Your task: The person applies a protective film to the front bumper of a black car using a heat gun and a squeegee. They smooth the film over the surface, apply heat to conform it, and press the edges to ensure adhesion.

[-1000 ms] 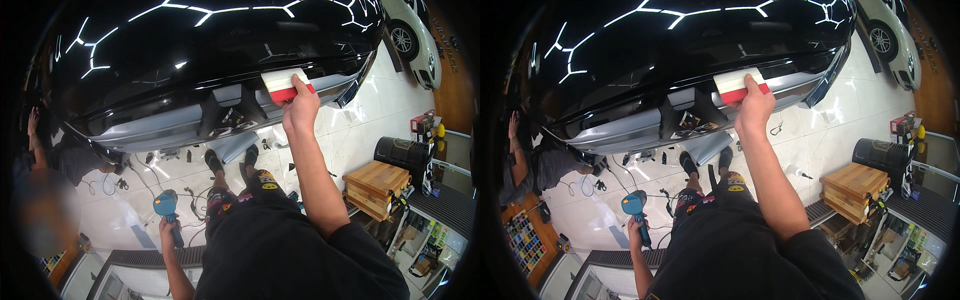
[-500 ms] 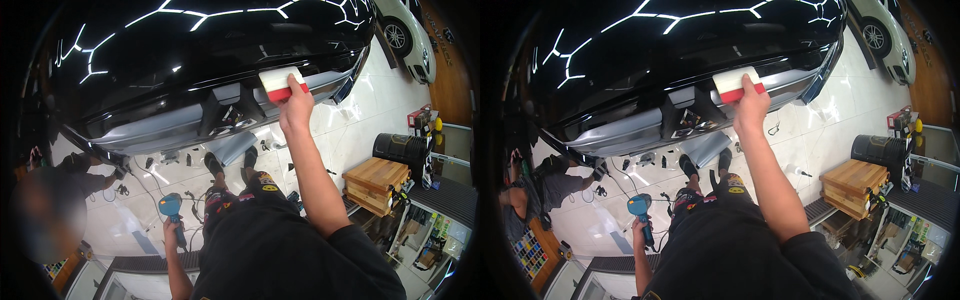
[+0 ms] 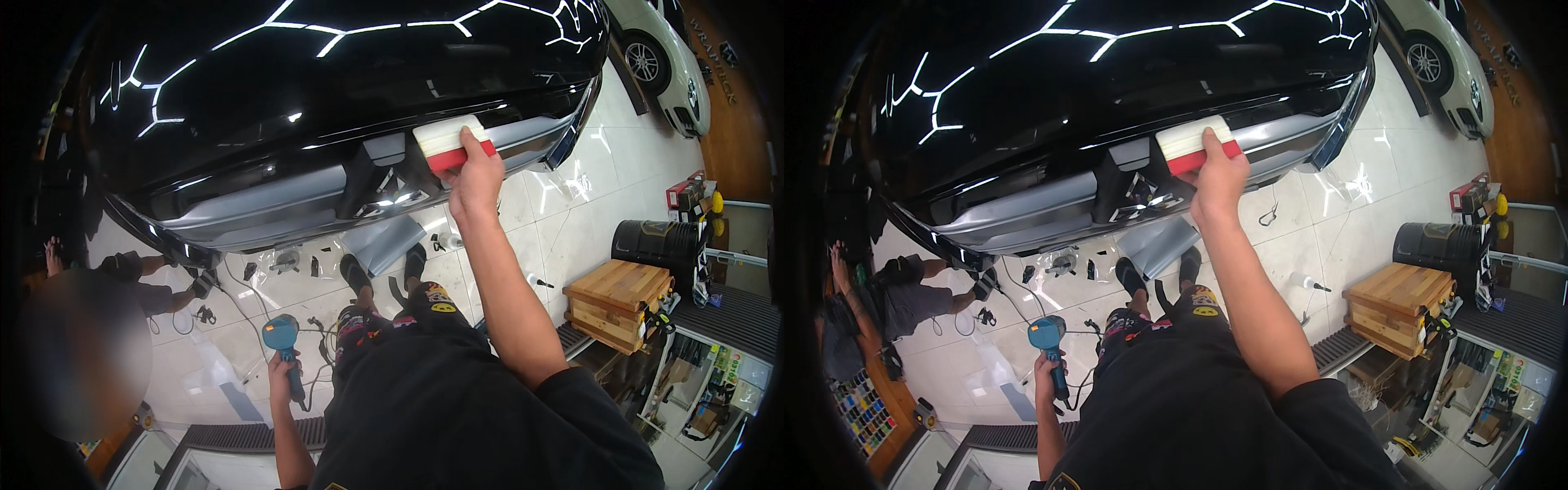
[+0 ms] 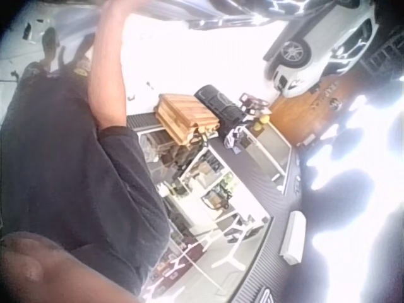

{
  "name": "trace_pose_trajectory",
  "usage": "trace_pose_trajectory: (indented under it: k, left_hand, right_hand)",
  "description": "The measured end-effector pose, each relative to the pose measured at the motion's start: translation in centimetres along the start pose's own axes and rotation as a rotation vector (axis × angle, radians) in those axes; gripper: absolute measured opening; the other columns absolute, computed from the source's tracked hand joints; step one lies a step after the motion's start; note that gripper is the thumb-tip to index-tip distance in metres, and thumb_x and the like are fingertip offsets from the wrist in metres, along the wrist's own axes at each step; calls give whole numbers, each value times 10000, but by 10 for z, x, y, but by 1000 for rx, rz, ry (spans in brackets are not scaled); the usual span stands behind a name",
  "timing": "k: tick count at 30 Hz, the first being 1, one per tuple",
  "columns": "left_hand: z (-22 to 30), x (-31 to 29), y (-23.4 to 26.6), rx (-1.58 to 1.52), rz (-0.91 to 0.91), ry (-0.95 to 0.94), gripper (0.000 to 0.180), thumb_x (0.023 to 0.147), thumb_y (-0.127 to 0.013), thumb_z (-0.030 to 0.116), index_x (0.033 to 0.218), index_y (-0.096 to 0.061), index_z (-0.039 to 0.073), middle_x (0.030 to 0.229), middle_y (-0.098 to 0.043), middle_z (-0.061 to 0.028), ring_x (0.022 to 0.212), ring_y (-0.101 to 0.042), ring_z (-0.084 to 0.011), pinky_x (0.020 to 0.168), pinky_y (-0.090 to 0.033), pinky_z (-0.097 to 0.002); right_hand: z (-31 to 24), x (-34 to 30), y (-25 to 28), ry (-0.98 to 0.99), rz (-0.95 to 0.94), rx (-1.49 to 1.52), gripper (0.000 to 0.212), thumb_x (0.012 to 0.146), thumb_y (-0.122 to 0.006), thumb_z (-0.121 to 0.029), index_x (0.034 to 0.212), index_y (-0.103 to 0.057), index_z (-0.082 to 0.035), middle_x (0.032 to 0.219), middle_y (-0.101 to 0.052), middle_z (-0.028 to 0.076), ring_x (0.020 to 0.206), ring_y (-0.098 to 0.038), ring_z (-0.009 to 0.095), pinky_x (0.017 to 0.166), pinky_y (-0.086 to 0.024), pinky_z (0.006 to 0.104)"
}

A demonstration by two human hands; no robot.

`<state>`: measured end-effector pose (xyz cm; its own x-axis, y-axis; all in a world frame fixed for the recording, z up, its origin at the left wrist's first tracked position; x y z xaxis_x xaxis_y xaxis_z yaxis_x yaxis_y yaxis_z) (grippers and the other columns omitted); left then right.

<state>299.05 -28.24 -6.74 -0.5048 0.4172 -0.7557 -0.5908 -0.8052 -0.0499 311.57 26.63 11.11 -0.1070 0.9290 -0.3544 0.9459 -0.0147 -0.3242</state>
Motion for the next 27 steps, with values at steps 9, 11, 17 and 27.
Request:
trace_pose_trajectory:
  k: [9, 11, 17, 27]
  left_hand:
    - [-6, 8, 10, 24, -8, 30, 333, 777, -535, 107, 1075, -626, -11, 779, -603, -70, 658, -580, -148, 616, -502, -276]
    - [-2, 11, 6, 33, -20, 27, 336, 780, -533, 105, 1081, -625, -12, 792, -607, -73, 665, -585, -149, 620, -507, -278]
    - [2, 26, 3, 75, -101, 27, 341, 786, -528, 97, 1094, -621, -16, 830, -619, -81, 682, -600, -153, 623, -517, -285]
    - [-5, 32, 1, 76, -139, 50, 363, 763, -528, 98, 1091, -613, -35, 876, -629, -102, 681, -613, -169, 608, -536, -302]
  right_hand:
    - [-14, 2, 28, -78, -225, 130, 421, 969, -395, -161, 1310, -387, 86, 1153, -605, 303, 1056, -671, 411, 884, -591, 536]
    - [-18, 3, 32, -106, -244, 81, 424, 974, -391, -175, 1306, -389, 90, 1167, -597, 307, 1056, -672, 408, 860, -598, 538]
    - [-17, 5, 33, -102, -113, -19, 424, 1023, -531, -307, 1303, -480, 8, 1188, -628, 177, 1032, -671, 299, 760, -584, 487]
    - [-10, 31, 13, -9, 4, -56, 356, 986, -596, -216, 1247, -516, 11, 1129, -646, 173, 964, -680, 280, 704, -551, 448]
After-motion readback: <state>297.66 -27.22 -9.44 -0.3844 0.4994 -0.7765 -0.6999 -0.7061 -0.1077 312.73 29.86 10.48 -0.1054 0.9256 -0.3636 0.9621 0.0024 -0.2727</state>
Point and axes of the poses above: each hand's wrist, its own x-axis towards the middle knuckle, its own y-axis out of the back of the hand, z = x × y, the point moved 7 cm from there along x, towards the middle knuckle
